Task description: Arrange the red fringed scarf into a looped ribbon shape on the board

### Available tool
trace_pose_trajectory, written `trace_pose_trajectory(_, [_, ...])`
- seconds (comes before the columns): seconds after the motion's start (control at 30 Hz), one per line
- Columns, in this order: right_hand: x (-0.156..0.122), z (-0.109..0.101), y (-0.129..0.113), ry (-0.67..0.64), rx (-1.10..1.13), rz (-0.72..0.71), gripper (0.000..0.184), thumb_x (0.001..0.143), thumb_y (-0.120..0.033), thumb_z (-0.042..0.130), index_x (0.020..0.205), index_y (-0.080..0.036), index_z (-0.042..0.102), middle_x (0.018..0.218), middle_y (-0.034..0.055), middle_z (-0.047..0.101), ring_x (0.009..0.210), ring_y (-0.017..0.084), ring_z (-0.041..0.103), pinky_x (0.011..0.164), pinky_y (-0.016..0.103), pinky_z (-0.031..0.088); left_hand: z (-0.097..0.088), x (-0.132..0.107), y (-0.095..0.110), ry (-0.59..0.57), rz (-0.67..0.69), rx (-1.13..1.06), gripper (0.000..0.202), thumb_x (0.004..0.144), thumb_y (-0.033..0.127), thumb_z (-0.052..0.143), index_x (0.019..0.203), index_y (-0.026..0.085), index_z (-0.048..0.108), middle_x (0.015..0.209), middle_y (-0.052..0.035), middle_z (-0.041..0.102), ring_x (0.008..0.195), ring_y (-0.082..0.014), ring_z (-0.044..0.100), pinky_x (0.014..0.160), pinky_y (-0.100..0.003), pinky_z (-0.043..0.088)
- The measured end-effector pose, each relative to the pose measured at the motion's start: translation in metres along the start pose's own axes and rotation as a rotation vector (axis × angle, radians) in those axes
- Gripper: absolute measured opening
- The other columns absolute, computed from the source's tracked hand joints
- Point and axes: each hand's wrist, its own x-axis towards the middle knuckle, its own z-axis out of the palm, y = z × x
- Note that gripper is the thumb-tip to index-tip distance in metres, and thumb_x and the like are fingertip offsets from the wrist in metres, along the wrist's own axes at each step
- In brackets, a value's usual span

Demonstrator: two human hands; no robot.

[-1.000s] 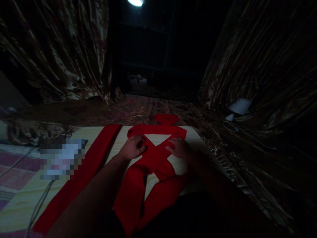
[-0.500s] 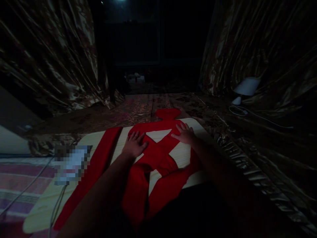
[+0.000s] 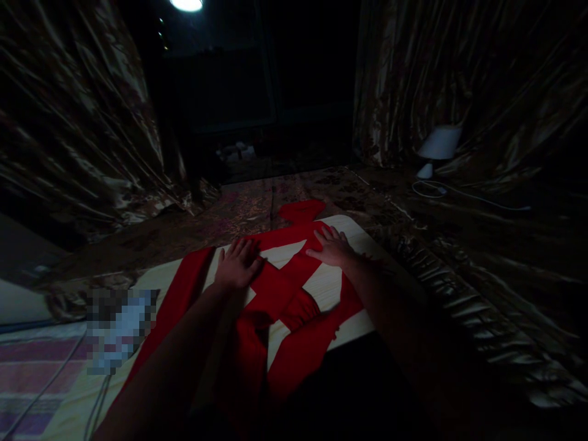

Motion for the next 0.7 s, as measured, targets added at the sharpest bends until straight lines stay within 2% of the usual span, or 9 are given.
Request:
trace_pose_trajectory(0.17, [-0.001,-0.001,0.0,0.004,-0.018,0.004,0.098,0.086,-0.085,0.029,0.163,-0.025,0.021,0.17,0.0083,0.012,0.155,0.036,0.004,0.121,0.058,0.007,0.016,0.012,-0.01,-0.146,-0.097,-0.016,0.081,0.095,0.069,0.026,0.162,0.024,0.021,0.168,-0.0109,0.017,0.156,-0.0321,0.011,0.12,-0.06,0.02])
trace_pose_trajectory(0.3, [-0.002,-0.001,0.0,0.005,-0.044,0.011,0.094,0.088,-0.083,0.029,0.163,-0.027,0.021,0.17,0.0066,0.012,0.155,0.036,0.004,0.121,0.057,0.009,0.024,0.011,-0.013,-0.136,-0.116,-0.049,0.08,0.095,0.068,0.025,0.162,0.024,0.023,0.168,-0.0107,0.016,0.156,-0.032,0.01,0.12,-0.061,0.019])
trace_pose_trajectory(0.53, [-0.001,0.001,-0.001,0.047,-0.053,0.005,0.094,0.087,-0.084,0.029,0.161,-0.026,0.027,0.169,0.0084,0.018,0.154,0.037,0.01,0.12,0.058,0.012,0.019,0.008,-0.009,-0.156,-0.133,-0.086,0.082,0.094,0.07,0.025,0.162,0.024,0.023,0.169,-0.0107,0.012,0.156,-0.0319,0.006,0.122,-0.06,0.015])
trace_pose_trajectory(0.7, [0.002,0.003,0.001,0.041,-0.068,0.022,0.096,0.086,-0.085,0.032,0.162,-0.026,0.025,0.17,0.0077,0.015,0.154,0.036,0.01,0.12,0.058,0.013,0.02,0.009,-0.01,-0.157,-0.138,-0.098,0.082,0.093,0.071,0.028,0.162,0.026,0.024,0.169,-0.0104,0.013,0.156,-0.0329,0.007,0.121,-0.061,0.015])
